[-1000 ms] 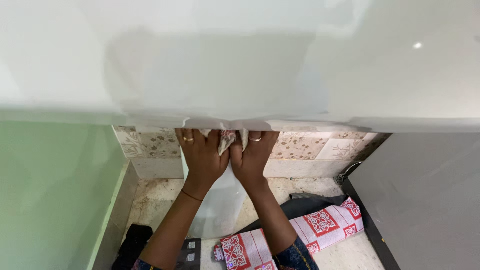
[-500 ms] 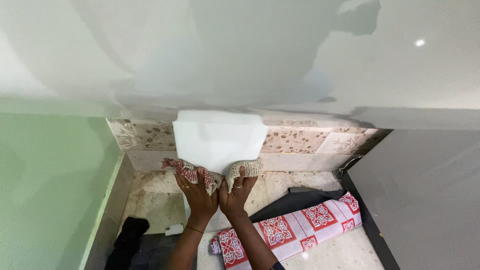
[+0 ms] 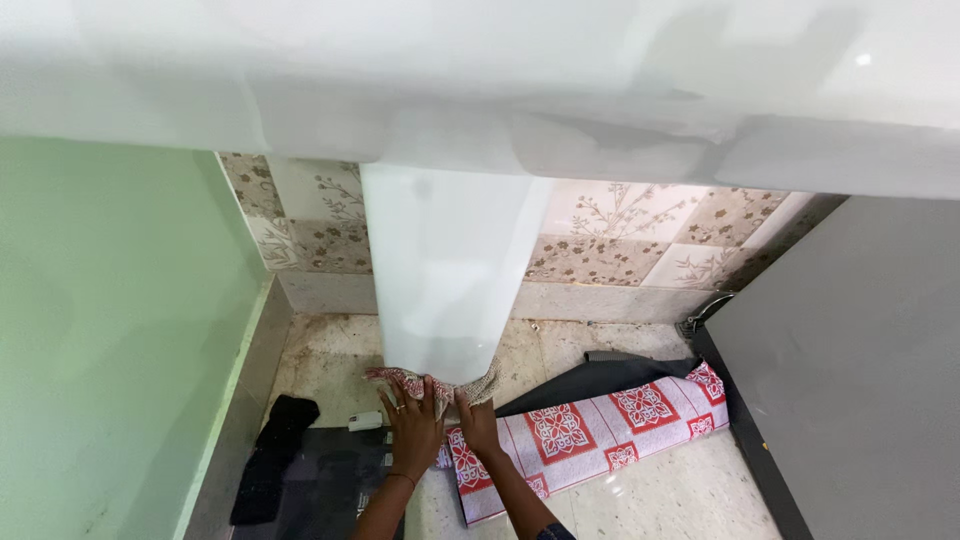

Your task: The person wipes the base and pedestal of a bathroom sink using a small cloth, moving the cloth around the curved surface.

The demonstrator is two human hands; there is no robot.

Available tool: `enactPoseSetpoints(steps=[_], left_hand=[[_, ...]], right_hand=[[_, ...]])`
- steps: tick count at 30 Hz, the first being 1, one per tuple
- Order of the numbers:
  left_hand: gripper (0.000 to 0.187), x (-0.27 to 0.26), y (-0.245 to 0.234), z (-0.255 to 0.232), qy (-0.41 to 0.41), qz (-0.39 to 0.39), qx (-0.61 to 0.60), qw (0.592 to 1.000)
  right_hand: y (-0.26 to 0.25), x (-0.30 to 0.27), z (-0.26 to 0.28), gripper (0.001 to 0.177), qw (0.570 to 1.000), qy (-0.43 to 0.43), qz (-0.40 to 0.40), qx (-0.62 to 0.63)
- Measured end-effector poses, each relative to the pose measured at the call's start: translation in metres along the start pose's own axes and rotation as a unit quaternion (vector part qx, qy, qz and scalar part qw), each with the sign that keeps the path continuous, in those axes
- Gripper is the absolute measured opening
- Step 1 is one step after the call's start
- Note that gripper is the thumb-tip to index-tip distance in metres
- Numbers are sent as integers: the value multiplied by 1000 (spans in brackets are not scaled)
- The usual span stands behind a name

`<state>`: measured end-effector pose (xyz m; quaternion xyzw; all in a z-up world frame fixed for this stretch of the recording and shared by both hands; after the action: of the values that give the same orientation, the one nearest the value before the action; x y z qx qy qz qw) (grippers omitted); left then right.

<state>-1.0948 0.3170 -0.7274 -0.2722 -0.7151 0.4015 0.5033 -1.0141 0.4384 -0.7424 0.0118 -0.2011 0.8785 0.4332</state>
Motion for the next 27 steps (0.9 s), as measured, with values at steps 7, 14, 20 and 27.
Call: enactPoseSetpoints(steps=[7, 14, 20, 27], left_hand=[[95, 51, -74, -29, 15, -182, -60, 981], [83, 151, -229, -58, 53, -240, -62, 967], [71, 163, -237, -67, 90, -177, -51, 979], [62, 141, -170, -77, 77, -115, -10, 990]], right_hand=[[-25, 55, -23, 69, 976, 209, -38, 52], [-127, 155, 179, 87, 985, 92, -66, 134], [-135, 164, 255, 82, 943, 87, -61, 314], [-110, 187, 162, 63, 897, 76, -5, 436]])
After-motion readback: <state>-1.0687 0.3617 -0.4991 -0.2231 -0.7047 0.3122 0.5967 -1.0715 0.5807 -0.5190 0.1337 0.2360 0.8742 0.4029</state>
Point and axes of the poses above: each hand's wrist, its own x-axis towards the middle knuckle, its own y-axis out of the palm, z = x × y, the point moved 6 cm from there along x, towards the middle knuckle, and after that the axes turned 12 degrees about y, right-handed, at the moved point
